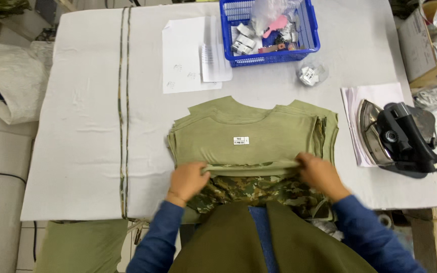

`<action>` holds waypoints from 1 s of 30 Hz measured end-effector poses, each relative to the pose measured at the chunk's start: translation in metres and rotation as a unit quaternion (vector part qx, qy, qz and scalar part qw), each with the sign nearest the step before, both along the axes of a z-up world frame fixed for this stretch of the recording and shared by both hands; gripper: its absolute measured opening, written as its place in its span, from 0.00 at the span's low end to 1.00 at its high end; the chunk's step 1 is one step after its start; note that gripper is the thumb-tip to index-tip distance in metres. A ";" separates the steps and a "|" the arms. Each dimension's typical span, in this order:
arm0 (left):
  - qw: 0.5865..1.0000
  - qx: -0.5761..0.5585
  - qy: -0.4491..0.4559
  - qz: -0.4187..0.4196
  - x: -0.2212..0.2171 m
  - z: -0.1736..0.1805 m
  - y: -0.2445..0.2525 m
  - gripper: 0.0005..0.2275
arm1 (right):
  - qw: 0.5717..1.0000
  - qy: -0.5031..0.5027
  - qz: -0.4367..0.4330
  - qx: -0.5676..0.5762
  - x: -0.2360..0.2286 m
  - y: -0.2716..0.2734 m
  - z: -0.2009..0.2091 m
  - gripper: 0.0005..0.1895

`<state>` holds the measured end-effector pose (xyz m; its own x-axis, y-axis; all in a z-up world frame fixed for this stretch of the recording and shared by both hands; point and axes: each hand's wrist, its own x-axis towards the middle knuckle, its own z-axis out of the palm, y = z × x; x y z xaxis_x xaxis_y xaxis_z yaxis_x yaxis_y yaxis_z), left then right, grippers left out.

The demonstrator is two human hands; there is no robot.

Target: The person irons a stack of green and camouflage-patterned shirts on a white table. They repeatedly pick up small white labels from a container, place them on the shirts, and press them with an iron. The person also adjusts the shirts and moves the iron back and forth across the fabric.

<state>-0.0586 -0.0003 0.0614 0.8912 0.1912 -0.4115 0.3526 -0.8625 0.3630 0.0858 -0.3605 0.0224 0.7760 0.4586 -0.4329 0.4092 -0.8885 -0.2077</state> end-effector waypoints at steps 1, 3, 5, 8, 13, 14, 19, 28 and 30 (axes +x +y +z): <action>1.000 -0.001 0.003 -0.004 0.009 0.022 0.005 0.14 | 1.000 0.003 -0.004 -0.001 0.011 0.004 0.017 0.17; 0.988 -0.103 0.036 0.106 0.027 0.066 0.015 0.18 | 0.986 0.046 -0.125 0.097 0.032 0.012 0.048 0.19; 0.984 -0.102 -0.029 0.141 0.049 0.034 0.033 0.17 | 0.971 0.027 -0.158 0.175 0.077 0.012 0.003 0.19; 0.973 -0.095 -0.080 0.193 0.069 -0.023 0.052 0.16 | 0.959 -0.013 -0.188 0.209 0.096 0.024 -0.031 0.17; 0.983 -0.049 -0.029 0.175 0.075 0.007 0.039 0.25 | 0.981 -0.091 -0.125 0.122 0.070 0.055 0.013 0.18; 0.987 -0.028 0.006 0.160 0.073 0.020 0.036 0.25 | 0.981 -0.115 -0.116 0.107 0.069 0.053 0.008 0.15; 0.991 -0.048 0.075 0.103 0.071 0.011 0.046 0.23 | 0.977 -0.163 -0.099 0.090 0.077 0.050 -0.015 0.10; 0.904 0.043 -0.367 0.213 0.090 -0.032 0.047 0.06 | 0.888 -0.392 -0.124 0.203 0.086 0.018 -0.041 0.16; 0.939 0.099 -0.291 0.154 0.095 -0.042 0.051 0.08 | 0.923 -0.346 -0.089 0.143 0.094 0.033 -0.030 0.09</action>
<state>0.0360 0.0509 0.0191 0.8436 0.4985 0.1993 0.3884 -0.8230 0.4144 0.1794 -0.3271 -0.0081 0.8957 0.3155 0.3134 0.3842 -0.9038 -0.1882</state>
